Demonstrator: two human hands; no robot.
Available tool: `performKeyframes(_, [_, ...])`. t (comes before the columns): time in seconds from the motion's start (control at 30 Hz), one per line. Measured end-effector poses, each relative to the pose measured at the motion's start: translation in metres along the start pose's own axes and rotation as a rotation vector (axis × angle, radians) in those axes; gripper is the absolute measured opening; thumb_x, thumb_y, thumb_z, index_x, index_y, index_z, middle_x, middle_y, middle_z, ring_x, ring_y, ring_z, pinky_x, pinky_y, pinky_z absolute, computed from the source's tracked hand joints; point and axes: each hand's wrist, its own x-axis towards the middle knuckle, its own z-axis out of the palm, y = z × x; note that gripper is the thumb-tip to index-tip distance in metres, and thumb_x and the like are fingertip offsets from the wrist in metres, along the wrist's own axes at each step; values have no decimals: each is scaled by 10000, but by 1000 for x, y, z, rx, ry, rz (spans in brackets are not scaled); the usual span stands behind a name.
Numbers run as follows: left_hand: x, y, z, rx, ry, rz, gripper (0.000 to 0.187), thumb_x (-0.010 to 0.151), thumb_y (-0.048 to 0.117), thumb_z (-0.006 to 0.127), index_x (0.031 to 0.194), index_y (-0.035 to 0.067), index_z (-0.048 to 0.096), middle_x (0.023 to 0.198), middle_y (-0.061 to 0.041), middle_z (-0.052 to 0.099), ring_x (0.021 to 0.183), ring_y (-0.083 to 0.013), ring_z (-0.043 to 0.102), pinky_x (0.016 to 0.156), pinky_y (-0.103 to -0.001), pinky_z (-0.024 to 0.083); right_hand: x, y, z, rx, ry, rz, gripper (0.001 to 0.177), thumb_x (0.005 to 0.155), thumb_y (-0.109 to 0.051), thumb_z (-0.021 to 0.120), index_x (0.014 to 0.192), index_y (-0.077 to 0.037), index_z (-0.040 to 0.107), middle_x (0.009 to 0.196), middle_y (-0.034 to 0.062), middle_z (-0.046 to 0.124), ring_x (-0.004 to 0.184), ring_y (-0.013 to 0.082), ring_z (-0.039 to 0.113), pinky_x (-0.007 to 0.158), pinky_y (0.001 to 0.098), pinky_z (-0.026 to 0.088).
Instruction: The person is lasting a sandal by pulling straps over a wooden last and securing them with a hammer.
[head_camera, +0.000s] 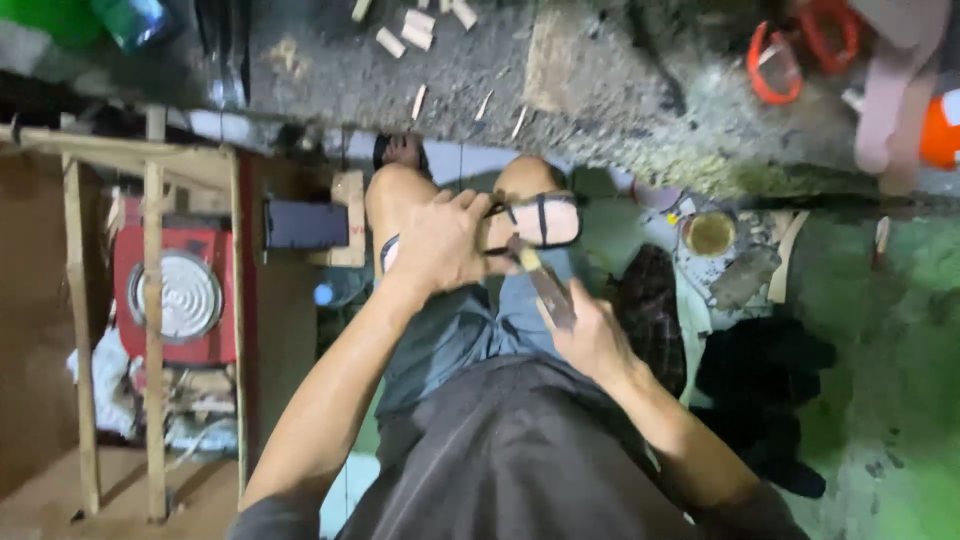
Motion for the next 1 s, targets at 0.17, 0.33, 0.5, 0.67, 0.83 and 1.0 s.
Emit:
performKeyframes(0.17, [-4,10,-14,3,3,-28,808,555,798,756,1138,247,660,891,37,651,867,-240,682,711,-412,581,12,-54,22,-1025,-11,-213,308,951,-397,635,812,-140,538,506,70,567,570,279,672,472,366,474])
performKeyframes(0.33, [-4,6,-7,-12,12,-25,795,569,804,740,1113,228,672,886,33,651,866,-236,681,705,-399,579,42,-31,12,-1048,0,-200,254,933,-422,617,968,-170,623,637,110,662,727,320,710,581,468,513])
performKeyframes(0.5, [-11,13,-9,10,21,-57,804,589,826,705,1126,228,670,910,34,654,900,-229,672,721,-389,576,104,-94,15,-1307,86,-470,394,900,-474,729,813,-107,614,571,151,613,653,395,699,606,502,516])
performKeyframes(0.67, [-33,22,-19,-29,320,189,741,887,644,637,1279,16,617,933,-140,616,827,-333,569,651,-456,467,173,-124,-3,-1597,211,-938,327,933,-298,885,993,-34,702,957,112,474,830,305,526,559,448,493])
performKeyframes(0.83, [-80,27,-18,40,706,127,676,804,623,734,1261,125,704,1096,-55,705,812,-220,626,754,-327,485,107,-95,29,-987,95,-780,206,961,-285,772,1030,-97,723,983,99,601,887,273,634,772,378,502])
performKeyframes(1.0, [-116,23,0,-161,724,207,613,876,674,549,1160,172,758,1115,-35,723,871,-228,641,770,-368,446,30,-57,57,405,-130,703,346,853,-355,707,1009,-64,604,957,168,741,727,375,741,473,501,612])
